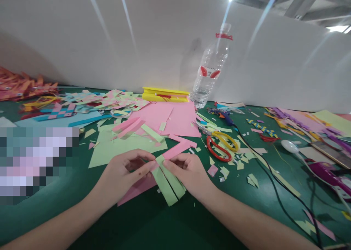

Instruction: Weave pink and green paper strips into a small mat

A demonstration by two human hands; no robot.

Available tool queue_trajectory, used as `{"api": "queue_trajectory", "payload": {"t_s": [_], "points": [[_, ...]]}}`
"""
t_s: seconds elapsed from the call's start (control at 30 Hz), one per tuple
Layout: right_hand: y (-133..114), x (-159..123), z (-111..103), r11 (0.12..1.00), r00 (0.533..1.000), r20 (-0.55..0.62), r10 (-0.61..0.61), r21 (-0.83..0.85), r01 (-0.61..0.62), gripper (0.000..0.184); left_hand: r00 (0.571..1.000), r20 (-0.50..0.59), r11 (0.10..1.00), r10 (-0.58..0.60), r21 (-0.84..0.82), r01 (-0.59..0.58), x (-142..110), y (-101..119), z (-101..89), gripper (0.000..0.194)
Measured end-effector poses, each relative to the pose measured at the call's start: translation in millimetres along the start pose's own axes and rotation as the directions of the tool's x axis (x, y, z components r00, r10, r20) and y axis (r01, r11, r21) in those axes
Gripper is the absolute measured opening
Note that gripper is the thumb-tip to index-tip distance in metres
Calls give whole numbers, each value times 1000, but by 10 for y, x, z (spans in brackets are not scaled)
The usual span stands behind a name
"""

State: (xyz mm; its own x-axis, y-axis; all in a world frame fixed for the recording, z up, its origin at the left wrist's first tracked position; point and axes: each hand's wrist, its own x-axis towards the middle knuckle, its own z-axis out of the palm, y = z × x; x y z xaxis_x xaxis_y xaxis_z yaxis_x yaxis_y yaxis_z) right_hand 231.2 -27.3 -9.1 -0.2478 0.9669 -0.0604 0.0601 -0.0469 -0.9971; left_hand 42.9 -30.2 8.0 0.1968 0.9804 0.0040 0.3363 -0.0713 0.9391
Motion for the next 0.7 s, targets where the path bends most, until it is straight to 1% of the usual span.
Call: {"api": "queue_trajectory", "payload": {"t_s": [0.1,0.23,0.33,0.4,0.53,0.7], "points": [[-11,-5,3,999,1000,4,-14,-44,14,26,1000,1,1000,-14,-15,14,19,-29,-12,25],[-19,-22,10,997,999,18,-29,-66,30,25,997,-3,995,-73,-73,73,42,-47,-17,26],[-16,-36,17,993,998,18,-63,-104,64,23,994,34,992,-101,-76,103,47,-49,-10,26],[-18,-46,23,986,996,18,-91,-141,93,21,995,56,994,-88,-64,91,50,-52,-5,24],[-38,-65,28,975,993,30,-111,-188,115,20,998,54,999,-36,-31,38,51,-65,-6,23],[-50,-74,13,984,992,59,-112,-132,119,21,997,78,998,-18,-54,22,39,-81,-9,21]]}}
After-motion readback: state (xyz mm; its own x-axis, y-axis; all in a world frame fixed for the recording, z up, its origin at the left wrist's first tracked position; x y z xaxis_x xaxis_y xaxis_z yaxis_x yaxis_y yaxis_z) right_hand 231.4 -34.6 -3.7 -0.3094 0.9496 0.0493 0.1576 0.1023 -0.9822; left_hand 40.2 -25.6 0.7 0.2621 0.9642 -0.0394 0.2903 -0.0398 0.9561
